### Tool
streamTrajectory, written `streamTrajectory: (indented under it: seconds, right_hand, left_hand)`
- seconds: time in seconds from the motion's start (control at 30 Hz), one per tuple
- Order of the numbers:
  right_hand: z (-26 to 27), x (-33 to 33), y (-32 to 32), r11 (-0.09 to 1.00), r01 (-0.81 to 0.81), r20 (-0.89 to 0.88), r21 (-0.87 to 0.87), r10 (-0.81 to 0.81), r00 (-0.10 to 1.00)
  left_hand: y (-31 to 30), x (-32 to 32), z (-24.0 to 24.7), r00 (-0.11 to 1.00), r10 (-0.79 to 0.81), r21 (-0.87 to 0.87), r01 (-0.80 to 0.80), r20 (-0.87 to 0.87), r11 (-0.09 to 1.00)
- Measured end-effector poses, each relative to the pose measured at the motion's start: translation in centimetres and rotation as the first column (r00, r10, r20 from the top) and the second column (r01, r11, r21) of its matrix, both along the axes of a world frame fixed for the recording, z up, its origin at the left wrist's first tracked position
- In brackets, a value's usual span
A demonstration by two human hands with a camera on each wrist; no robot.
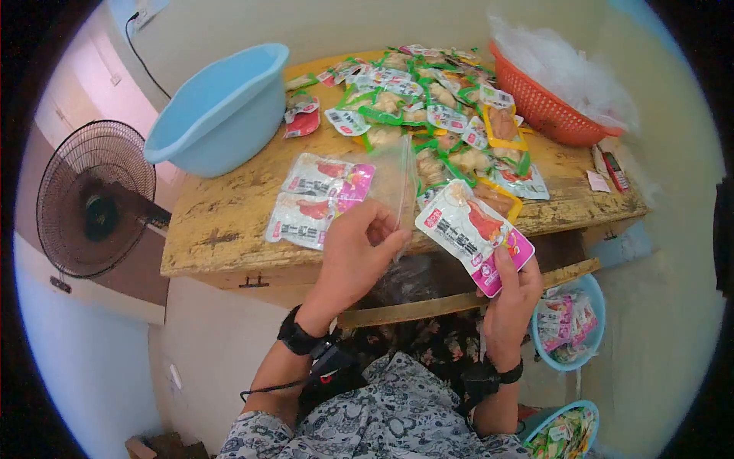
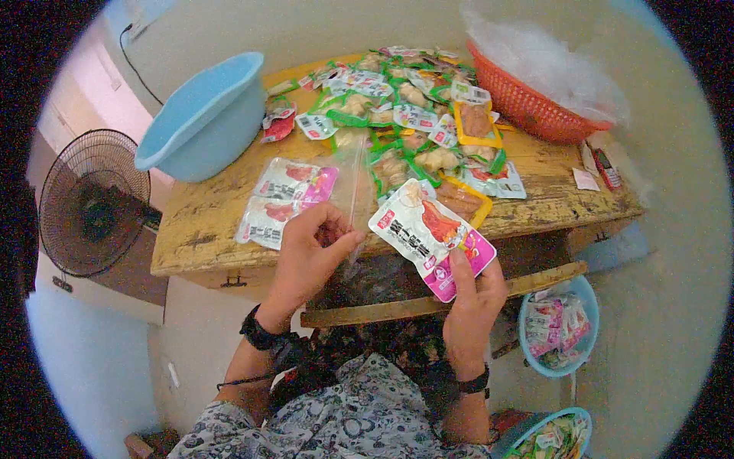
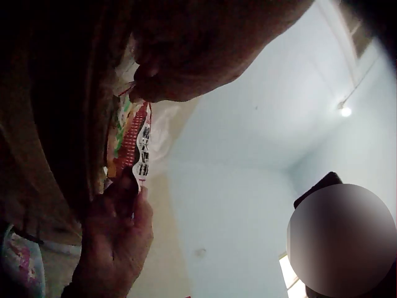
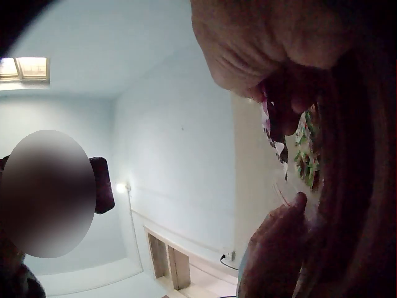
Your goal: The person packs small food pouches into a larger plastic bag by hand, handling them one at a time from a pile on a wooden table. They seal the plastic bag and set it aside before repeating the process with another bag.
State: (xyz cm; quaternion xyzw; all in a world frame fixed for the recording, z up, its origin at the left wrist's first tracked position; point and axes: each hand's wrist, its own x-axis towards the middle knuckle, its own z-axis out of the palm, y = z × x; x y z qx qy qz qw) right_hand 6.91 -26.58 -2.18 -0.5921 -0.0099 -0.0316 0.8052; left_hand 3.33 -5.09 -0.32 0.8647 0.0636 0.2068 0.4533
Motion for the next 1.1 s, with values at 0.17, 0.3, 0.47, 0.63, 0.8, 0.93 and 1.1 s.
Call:
streamTrajectory:
  seconds: [0.17, 0.3, 0.47, 0.63, 0.8, 0.93, 1.1]
  right_hand:
    - [0.8, -0.1, 1.0, 0.998, -0.037, 0.043, 0.051, 0.034, 0.998]
    - [1.5, -0.2, 2.4, 0.986, -0.015, 0.088, -0.168, 0.03, 0.996]
    - [-0.3, 0.6, 1.1, 0.892, 0.148, 0.286, -0.428, -0.022, 0.958]
    - [-0.2, 0.8, 0.2, 0.872, 0.239, 0.375, -0.427, -0.069, 0.925]
    - [1.9, 0.2, 0.8, 0.946, 0.121, 0.193, -0.302, -0.064, 0.979]
    - [1.9, 1.0, 3.4, 0.951, -0.004, 0.279, -0.308, 0.095, 0.956]
    - [3.7, 1.3, 4.7, 0.899, -0.311, 0.033, -0.308, 0.337, 0.941]
  left_hand:
    - [0.1, -0.2, 0.4, 0.99, -0.124, -0.133, 0.114, -0.071, 0.985]
    - [1.0, -0.3, 0.3, 0.981, -0.185, -0.234, 0.168, -0.052, 0.958]
    - [1.5, -0.8, 0.3, 0.984, -0.171, -0.431, 0.177, 0.053, 0.885]
    - [0.9, -1.1, 0.5, 0.994, -0.106, -0.309, 0.105, 0.013, 0.945]
    - [0.5, -1.2, 0.3, 0.987, -0.055, -0.172, 0.08, 0.149, 0.982]
    - [0.1, -1.3, 1.0, 0.943, -0.035, 0.017, 0.031, 0.332, 0.999]
    - [-0.3, -1.6, 2.1, 0.912, -0.053, 0.166, -0.017, 0.407, 0.986]
